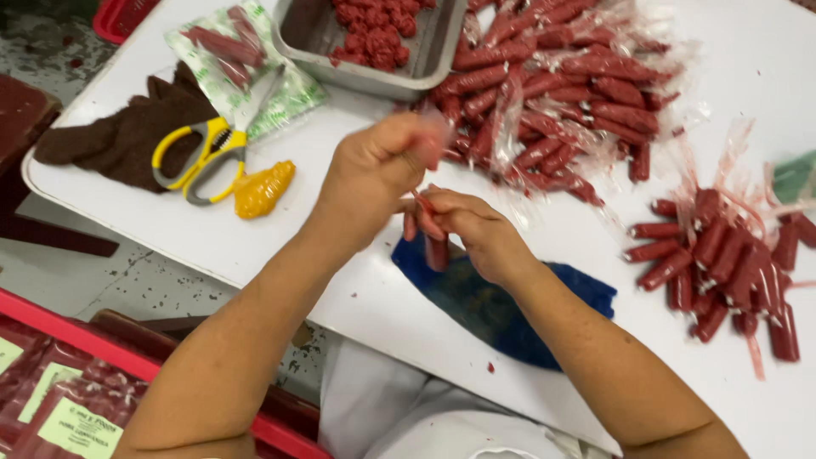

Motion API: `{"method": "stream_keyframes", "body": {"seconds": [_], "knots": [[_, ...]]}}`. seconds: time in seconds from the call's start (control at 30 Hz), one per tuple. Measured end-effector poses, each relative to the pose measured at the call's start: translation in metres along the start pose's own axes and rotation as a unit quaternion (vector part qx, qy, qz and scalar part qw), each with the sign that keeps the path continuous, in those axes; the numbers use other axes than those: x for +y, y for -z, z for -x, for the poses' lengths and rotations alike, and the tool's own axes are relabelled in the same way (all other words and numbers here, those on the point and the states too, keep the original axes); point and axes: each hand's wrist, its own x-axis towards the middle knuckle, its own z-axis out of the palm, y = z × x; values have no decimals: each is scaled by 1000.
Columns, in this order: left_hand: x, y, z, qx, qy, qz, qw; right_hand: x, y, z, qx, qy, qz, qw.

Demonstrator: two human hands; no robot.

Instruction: The person picks up individual sausages from a pile on a white table and wraps them in clear plastic film. They use a blue cloth to wipe the sausages and their hands during the process. The wrapped sausages are placed in a pile on the table.

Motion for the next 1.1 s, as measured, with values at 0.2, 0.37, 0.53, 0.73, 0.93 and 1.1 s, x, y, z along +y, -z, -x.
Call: {"method": "stream_keyframes", "body": {"seconds": [0.2, 0.37, 0.53, 0.73, 0.93, 1.1], "knots": [[7, -28, 71, -136, -169, -260, 941, -24, 42, 78, -121, -21, 194, 973], [-6, -64, 83, -164, -160, -261, 938, 22, 27, 95, -36, 51, -29, 998], [4, -78, 102, -175, -217, -336, 900, -24, 36, 126, -25, 196, 227, 954], [-9, -60, 175, -138, -252, -419, 861, -54, 46, 174, -64, 94, 416, 902], [-107, -18, 221, 42, 334, 61, 940, 18, 16, 207, -105, 205, 507, 831], [-152, -30, 238, 2, 438, 168, 883, 18, 17, 208, -232, 150, 462, 843]]}}
